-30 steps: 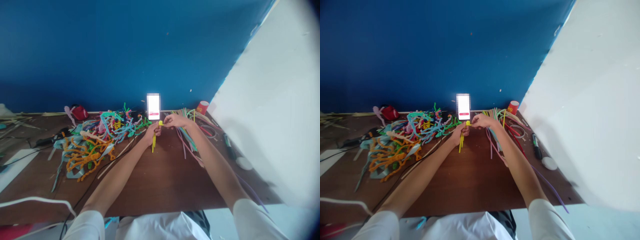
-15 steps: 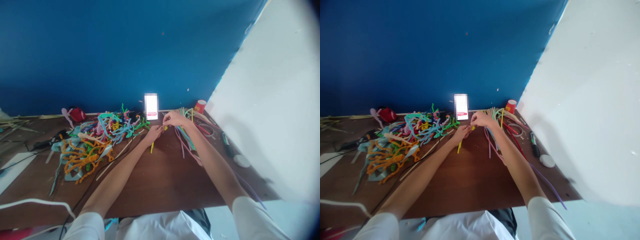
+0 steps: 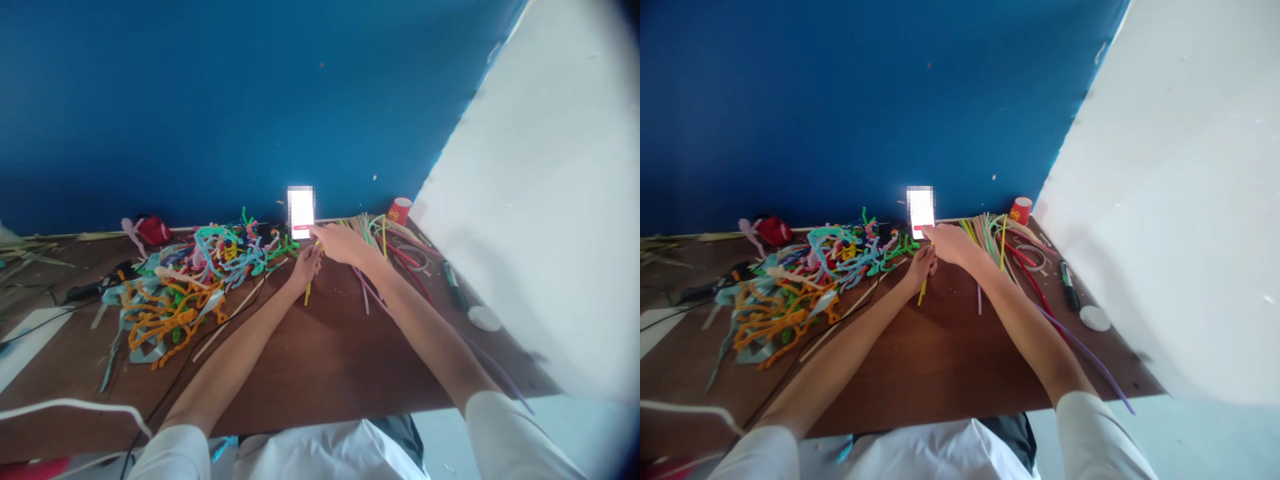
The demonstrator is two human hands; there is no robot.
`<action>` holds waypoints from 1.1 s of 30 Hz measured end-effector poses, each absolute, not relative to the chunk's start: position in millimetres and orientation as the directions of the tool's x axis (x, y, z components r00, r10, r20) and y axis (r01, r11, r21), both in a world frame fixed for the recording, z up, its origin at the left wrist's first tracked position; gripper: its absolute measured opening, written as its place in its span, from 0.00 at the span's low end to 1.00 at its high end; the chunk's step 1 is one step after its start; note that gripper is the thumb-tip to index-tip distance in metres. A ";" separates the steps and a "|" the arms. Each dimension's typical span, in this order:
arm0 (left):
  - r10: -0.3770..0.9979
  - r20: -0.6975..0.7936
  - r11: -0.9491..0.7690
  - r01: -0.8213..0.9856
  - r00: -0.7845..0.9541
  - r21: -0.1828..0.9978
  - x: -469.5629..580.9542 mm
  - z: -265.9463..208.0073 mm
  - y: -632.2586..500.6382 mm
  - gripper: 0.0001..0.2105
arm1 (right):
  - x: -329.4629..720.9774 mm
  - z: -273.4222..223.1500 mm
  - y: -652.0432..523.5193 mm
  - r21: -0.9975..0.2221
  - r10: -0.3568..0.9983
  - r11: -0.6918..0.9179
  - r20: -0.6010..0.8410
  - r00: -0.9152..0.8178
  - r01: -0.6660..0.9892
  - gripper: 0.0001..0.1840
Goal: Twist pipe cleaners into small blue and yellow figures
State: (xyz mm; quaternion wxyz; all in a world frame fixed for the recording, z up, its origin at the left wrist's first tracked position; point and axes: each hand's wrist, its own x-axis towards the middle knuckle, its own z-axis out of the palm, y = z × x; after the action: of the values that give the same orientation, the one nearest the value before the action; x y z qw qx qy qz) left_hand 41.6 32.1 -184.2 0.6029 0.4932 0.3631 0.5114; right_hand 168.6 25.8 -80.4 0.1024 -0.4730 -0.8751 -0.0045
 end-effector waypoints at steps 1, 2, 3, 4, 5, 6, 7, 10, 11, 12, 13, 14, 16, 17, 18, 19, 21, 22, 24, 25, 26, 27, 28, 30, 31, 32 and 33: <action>0.976 0.073 -0.010 -0.297 0.204 0.955 40.8 -184.5 32.0 0.20 | 166.5 -79.5 24.8 -0.073 0.817 0.564 0.190 -0.544 0.822 0.18; 0.977 0.076 -0.005 -0.336 0.198 0.942 39.9 -184.8 32.1 0.19 | 164.7 -79.2 24.4 -0.076 0.807 0.579 0.200 -0.556 0.812 0.16; 0.978 0.073 0.005 -0.376 0.193 0.927 38.8 -185.1 32.6 0.19 | 163.5 -79.3 24.5 -0.096 0.797 0.593 0.213 -0.565 0.800 0.14; 0.980 0.063 0.021 -0.413 0.190 0.910 37.7 -185.4 33.3 0.18 | 162.9 -80.0 25.2 -0.128 0.790 0.603 0.231 -0.568 0.787 0.12; 0.981 0.052 0.041 -0.453 0.189 0.891 36.3 -185.6 34.3 0.18 | 162.8 -81.2 26.4 -0.168 0.785 0.612 0.250 -0.567 0.773 0.11; 0.981 0.041 0.060 -0.496 0.190 0.866 34.8 -185.6 35.5 0.17 | 163.3 -83.0 28.1 -0.214 0.780 0.622 0.262 -0.569 0.753 0.09; 0.980 0.032 0.080 -0.541 0.194 0.837 33.1 -185.5 36.7 0.16 | 164.3 -85.4 30.2 -0.267 0.776 0.629 0.267 -0.571 0.730 0.08; 0.972 0.017 0.145 -0.653 0.236 0.743 27.2 -184.2 40.1 0.15 | 169.3 -95.3 38.9 -0.484 0.790 0.598 0.221 -0.573 0.638 0.05; 0.965 0.014 0.170 -0.668 0.261 0.724 25.0 -183.5 40.8 0.14 | 171.3 -99.0 42.1 -0.580 0.806 0.549 0.177 -0.565 0.601 0.04; 0.958 0.007 0.195 -0.669 0.287 0.717 22.9 -182.7 41.2 0.14 | 173.5 -102.7 45.4 -0.667 0.816 0.494 0.135 -0.562 0.558 0.04; 0.950 -0.003 0.219 -0.659 0.313 0.720 20.9 -181.6 41.4 0.14 | 175.7 -106.2 48.7 -0.734 0.818 0.446 0.100 -0.567 0.513 0.05; 0.942 -0.011 0.238 -0.643 0.337 0.728 19.0 -180.4 41.2 0.15 | 178.1 -109.3 51.9 -0.782 0.818 0.400 0.071 -0.570 0.477 0.08; 0.923 -0.017 0.265 -0.604 0.384 0.752 15.9 -177.6 40.3 0.17 | 183.0 -114.4 57.8 -0.827 0.835 0.334 0.036 -0.549 0.452 0.14; 0.912 -0.012 0.273 -0.584 0.410 0.764 14.7 -176.2 39.6 0.18 | 185.5 -116.3 60.6 -0.835 0.845 0.316 0.031 -0.534 0.451 0.17; 0.898 0.000 0.277 -0.564 0.440 0.778 13.8 -175.1 39.0 0.19 | 188.0 -117.9 63.2 -0.841 0.855 0.304 0.034 -0.518 0.447 0.18; 0.884 0.013 0.276 -0.543 0.468 0.793 13.0 -174.2 38.4 0.19 | 190.3 -119.2 65.6 -0.847 0.861 0.295 0.036 -0.507 0.442 0.19; 0.858 0.025 0.267 -0.488 0.513 0.831 12.6 -173.7 37.8 0.19 | 194.0 -121.1 69.4 -0.866 0.860 0.274 0.027 -0.509 0.418 0.19; 0.850 0.025 0.257 -0.455 0.527 0.852 12.9 -174.0 37.7 0.20 | 195.3 -121.6 70.7 -0.877 0.854 0.261 0.016 -0.520 0.402 0.19; 0.846 0.017 0.221 -0.379 0.534 0.898 14.8 -175.0 37.9 0.20 | 196.5 -121.0 71.7 -0.892 0.839 0.245 -0.002 -0.544 0.381 0.17; 0.850 0.007 0.201 -0.337 0.527 0.920 16.5 -175.4 37.9 0.20 | 196.4 -119.6 71.1 -0.890 0.836 0.250 0.000 -0.548 0.381 0.15; 0.860 -0.003 0.180 -0.297 0.510 0.938 18.5 -175.7 37.9 0.21 | 195.8 -117.4 69.7 -0.881 0.840 0.269 0.016 -0.542 0.390 0.13; 0.875 -0.014 0.160 -0.261 0.484 0.952 20.9 -175.8 37.7 0.21 | 194.7 -114.2 67.4 -0.860 0.848 0.302 0.046 -0.528 0.411 0.11; 0.892 -0.027 0.145 -0.231 0.451 0.962 23.5 -175.8 37.3 0.21 | 193.1 -110.3 64.3 -0.828 0.857 0.345 0.085 -0.508 0.443 0.09; 0.925 -0.035 0.119 -0.201 0.378 0.972 28.4 -175.6 36.1 0.21 | 188.3 -100.9 56.1 -0.711 0.865 0.450 0.197 -0.461 0.540 0.05; 0.939 -0.025 0.101 -0.204 0.344 0.974 30.5 -175.8 35.4 0.20 | 185.2 -96.1 51.4 -0.635 0.859 0.491 0.238 -0.453 0.596 0.04; 0.949 -0.010 0.082 -0.216 0.316 0.973 32.1 -176.2 34.7 0.20 | 181.7 -91.8 46.7 -0.562 0.850 0.520 0.274 -0.449 0.642 0.05; 0.956 0.006 0.066 -0.235 0.293 0.970 33.3 -177.0 34.1 0.19 | 177.9 -88.2 42.3 -0.493 0.836 0.549 0.309 -0.454 0.675 0.06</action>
State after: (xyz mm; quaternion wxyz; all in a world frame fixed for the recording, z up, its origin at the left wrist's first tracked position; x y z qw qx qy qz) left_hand 33.3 34.1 -177.0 0.6330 0.4957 0.3636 0.4706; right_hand 177.9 42.3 -88.2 0.2654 -0.4501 -0.8391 0.1512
